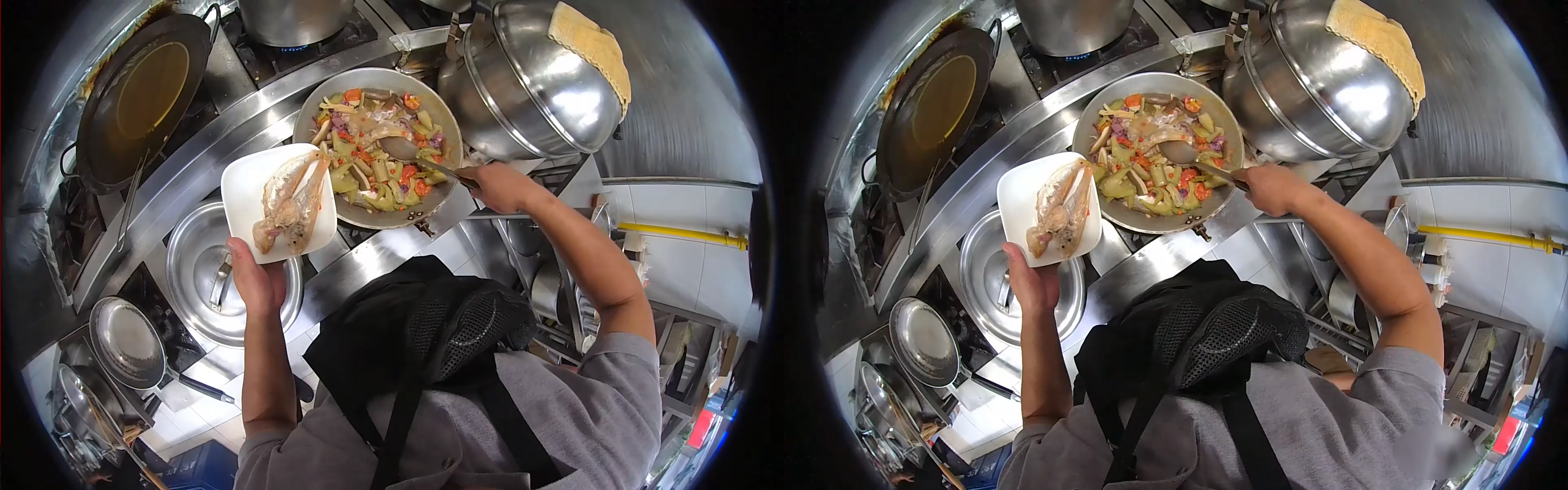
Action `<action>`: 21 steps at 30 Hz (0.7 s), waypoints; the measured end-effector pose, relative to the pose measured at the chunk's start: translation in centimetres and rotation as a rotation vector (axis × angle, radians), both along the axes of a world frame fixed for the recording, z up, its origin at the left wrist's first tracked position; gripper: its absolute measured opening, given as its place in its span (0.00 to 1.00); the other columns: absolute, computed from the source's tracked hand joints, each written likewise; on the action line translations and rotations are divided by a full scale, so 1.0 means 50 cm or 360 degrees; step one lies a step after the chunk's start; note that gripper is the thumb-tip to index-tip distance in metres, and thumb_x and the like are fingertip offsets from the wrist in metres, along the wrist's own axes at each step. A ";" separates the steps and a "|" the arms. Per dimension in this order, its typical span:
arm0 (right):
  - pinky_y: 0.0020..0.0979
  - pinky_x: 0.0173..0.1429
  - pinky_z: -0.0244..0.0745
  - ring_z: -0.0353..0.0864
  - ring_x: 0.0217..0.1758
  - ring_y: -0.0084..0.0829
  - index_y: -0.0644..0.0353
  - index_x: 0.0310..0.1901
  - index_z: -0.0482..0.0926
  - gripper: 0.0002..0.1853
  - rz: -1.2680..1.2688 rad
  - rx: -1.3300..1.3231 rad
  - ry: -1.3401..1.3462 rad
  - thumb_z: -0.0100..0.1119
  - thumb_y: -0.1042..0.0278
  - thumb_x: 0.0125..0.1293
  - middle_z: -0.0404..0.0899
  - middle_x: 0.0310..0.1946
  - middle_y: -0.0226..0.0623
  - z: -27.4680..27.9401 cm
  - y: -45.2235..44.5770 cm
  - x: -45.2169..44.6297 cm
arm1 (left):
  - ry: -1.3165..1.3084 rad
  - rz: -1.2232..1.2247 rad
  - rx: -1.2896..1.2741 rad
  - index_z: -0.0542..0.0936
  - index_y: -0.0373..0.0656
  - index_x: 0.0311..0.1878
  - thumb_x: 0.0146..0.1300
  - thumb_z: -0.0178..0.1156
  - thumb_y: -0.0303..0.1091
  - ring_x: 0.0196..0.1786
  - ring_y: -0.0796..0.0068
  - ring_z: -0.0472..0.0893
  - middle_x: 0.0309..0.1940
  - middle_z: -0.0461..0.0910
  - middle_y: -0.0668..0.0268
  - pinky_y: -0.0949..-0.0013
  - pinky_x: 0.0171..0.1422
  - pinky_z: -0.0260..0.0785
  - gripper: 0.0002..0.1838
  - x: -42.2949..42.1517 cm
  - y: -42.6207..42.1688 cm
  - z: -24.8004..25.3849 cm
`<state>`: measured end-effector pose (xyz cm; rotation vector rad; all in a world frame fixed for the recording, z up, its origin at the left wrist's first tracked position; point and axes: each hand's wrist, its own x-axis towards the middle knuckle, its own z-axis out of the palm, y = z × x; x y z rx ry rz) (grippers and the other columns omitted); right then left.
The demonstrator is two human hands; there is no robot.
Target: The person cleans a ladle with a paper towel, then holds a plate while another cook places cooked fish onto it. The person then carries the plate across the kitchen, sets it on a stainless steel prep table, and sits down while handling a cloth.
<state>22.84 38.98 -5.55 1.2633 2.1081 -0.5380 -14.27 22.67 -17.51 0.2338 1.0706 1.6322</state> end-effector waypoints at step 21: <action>0.53 0.54 0.76 0.82 0.47 0.59 0.65 0.58 0.74 0.20 -0.0363 0.0144 0.0475 0.54 0.68 0.66 0.82 0.40 0.60 -0.063 -0.058 -0.017 | -0.0011 -0.0028 0.0033 0.60 0.37 0.72 0.80 0.38 0.54 0.67 0.60 0.75 0.68 0.70 0.54 0.55 0.71 0.69 0.32 0.010 0.006 0.027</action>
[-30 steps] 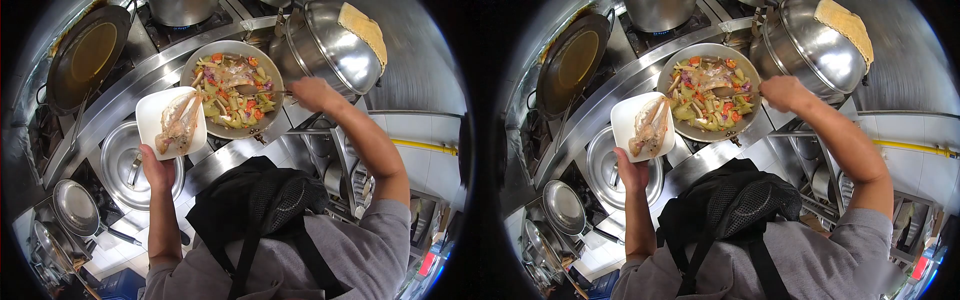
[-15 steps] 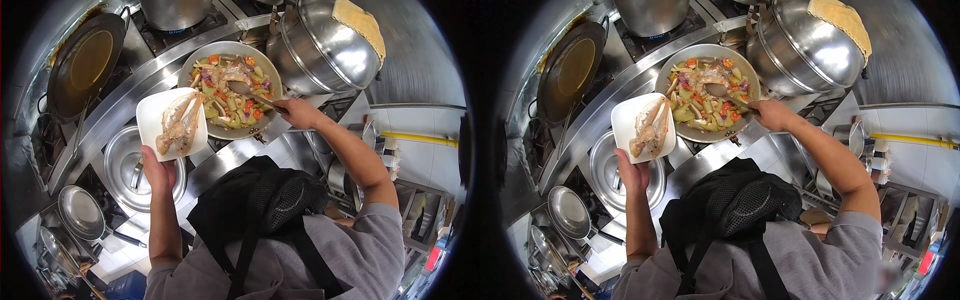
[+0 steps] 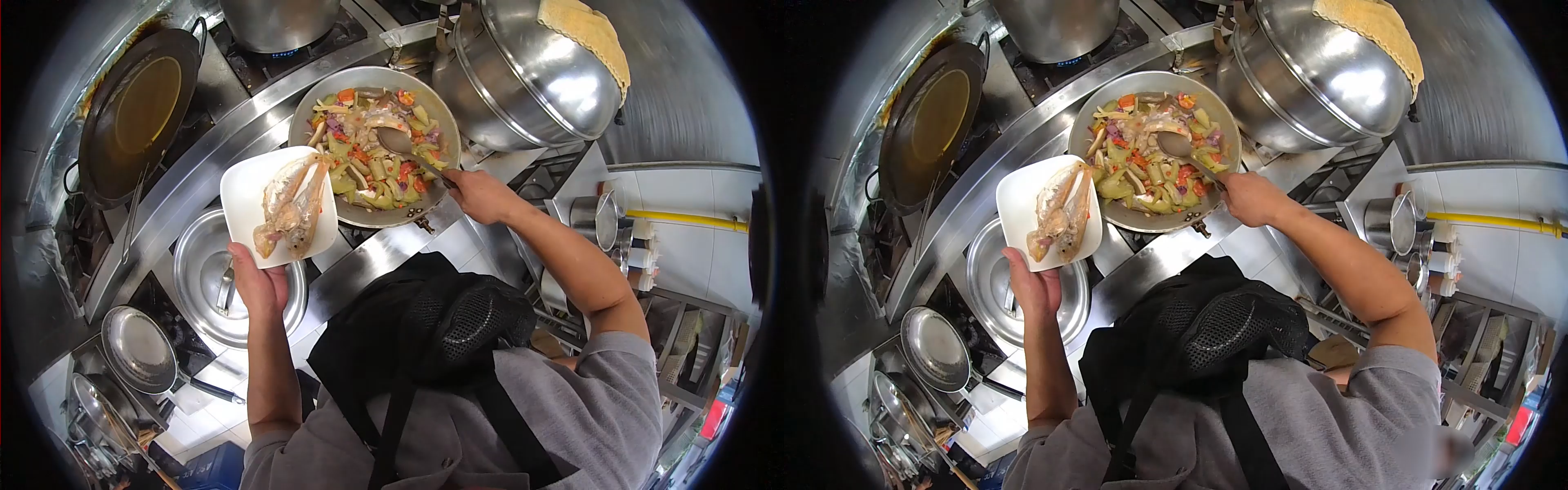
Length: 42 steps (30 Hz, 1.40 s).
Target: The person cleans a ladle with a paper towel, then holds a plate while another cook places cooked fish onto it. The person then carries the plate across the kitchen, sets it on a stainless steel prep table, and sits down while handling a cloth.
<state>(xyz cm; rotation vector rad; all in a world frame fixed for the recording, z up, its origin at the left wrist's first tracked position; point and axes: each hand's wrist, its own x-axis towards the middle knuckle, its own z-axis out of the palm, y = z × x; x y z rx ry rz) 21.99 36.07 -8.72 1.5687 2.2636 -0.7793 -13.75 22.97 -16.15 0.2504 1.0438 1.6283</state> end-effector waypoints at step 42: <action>0.47 0.44 0.77 0.81 0.38 0.49 0.50 0.71 0.68 0.33 0.0513 0.0580 -0.0032 0.59 0.72 0.63 0.78 0.38 0.45 0.260 0.000 0.052 | 0.0284 -0.0521 0.0041 0.66 0.38 0.66 0.79 0.41 0.57 0.49 0.61 0.85 0.55 0.78 0.53 0.56 0.44 0.85 0.30 -0.012 0.261 -0.053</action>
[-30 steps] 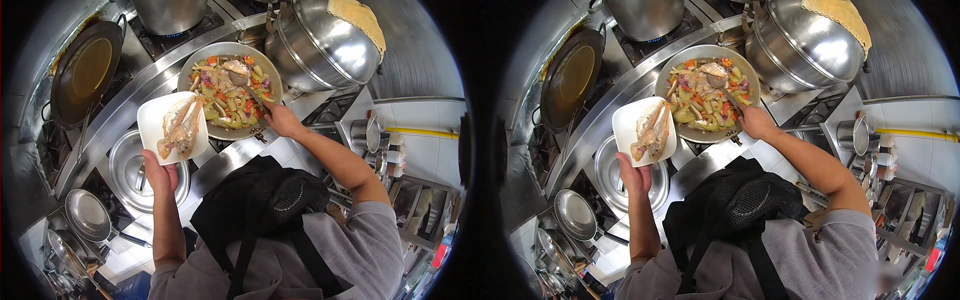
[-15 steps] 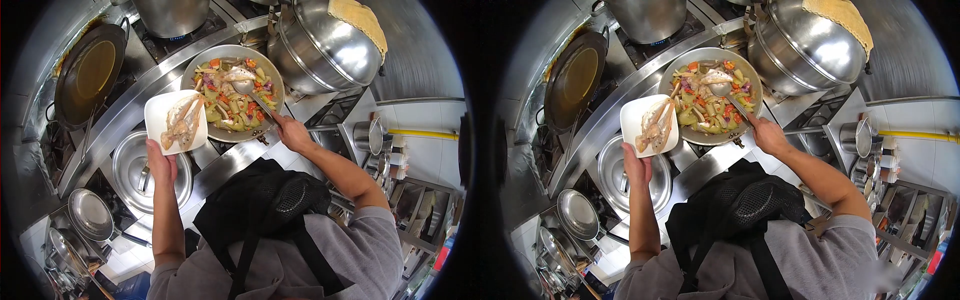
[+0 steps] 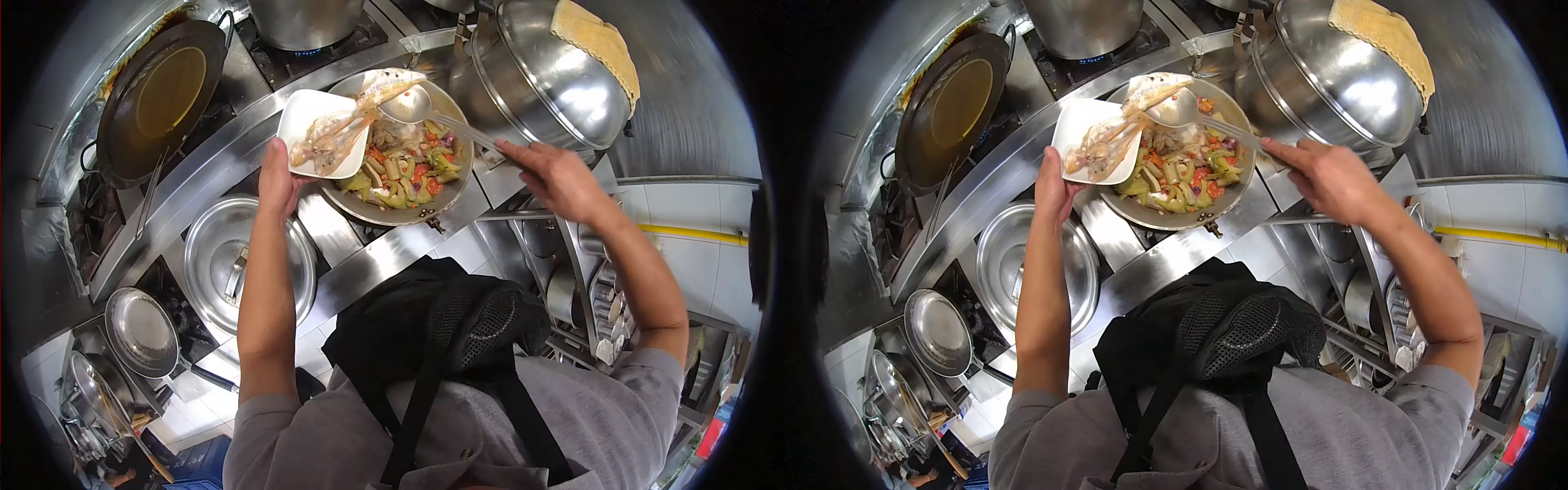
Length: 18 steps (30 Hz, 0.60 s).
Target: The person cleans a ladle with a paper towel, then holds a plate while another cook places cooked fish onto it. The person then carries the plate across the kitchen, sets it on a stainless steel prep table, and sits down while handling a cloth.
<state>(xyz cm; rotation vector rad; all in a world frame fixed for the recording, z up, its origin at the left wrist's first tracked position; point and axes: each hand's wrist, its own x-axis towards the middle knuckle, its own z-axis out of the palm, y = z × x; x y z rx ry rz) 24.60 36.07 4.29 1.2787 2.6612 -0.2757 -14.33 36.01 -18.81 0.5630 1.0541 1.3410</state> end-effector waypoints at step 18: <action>0.47 0.53 0.76 0.81 0.47 0.51 0.56 0.64 0.76 0.28 0.0415 -0.0313 -0.0361 0.60 0.74 0.59 0.83 0.44 0.48 0.108 0.102 -0.098 | -0.0083 -0.0135 -0.0006 0.63 0.41 0.70 0.77 0.39 0.62 0.54 0.61 0.84 0.59 0.77 0.54 0.55 0.50 0.84 0.34 0.058 -0.031 -0.020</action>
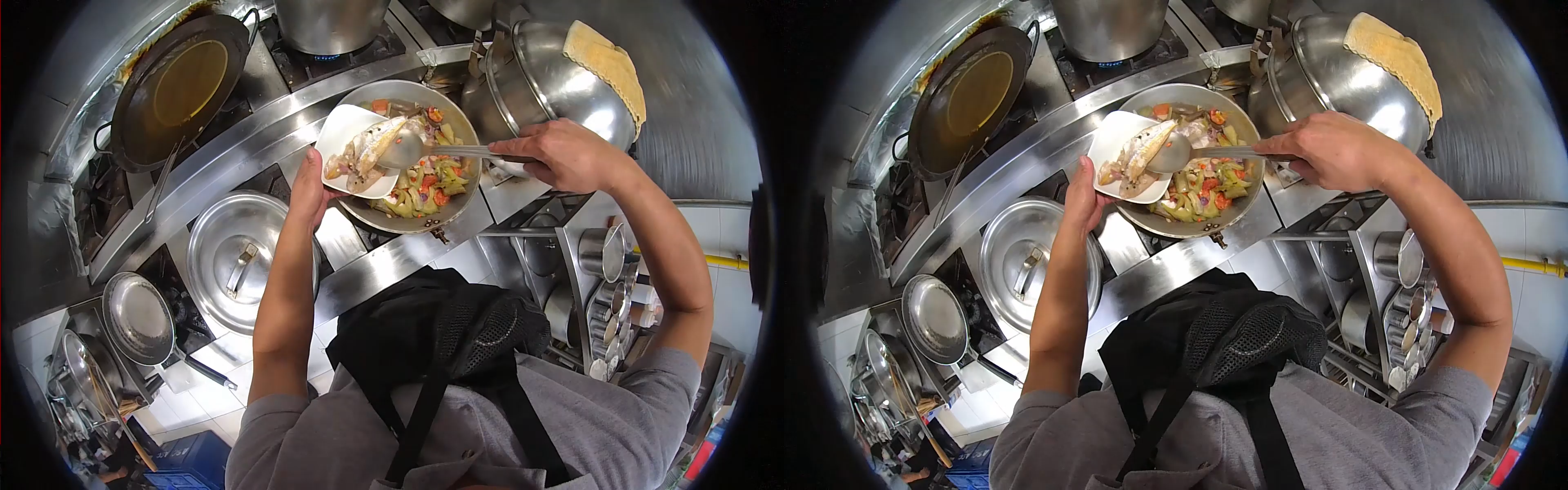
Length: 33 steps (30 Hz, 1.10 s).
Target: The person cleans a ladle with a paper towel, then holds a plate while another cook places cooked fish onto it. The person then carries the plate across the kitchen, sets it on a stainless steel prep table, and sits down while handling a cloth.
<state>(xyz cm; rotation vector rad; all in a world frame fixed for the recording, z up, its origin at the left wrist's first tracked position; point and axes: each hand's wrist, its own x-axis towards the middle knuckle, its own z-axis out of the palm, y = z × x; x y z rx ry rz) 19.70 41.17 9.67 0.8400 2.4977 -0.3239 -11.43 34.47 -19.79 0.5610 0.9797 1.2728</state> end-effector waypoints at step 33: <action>0.44 0.56 0.79 0.84 0.53 0.44 0.41 0.56 0.84 0.20 -0.0173 0.0087 -0.0508 0.59 0.65 0.62 0.86 0.47 0.41 -0.151 0.093 0.011 | 0.0039 0.0609 -0.0060 0.65 0.42 0.68 0.77 0.40 0.59 0.49 0.69 0.84 0.57 0.78 0.59 0.67 0.44 0.81 0.31 -0.081 -0.190 0.013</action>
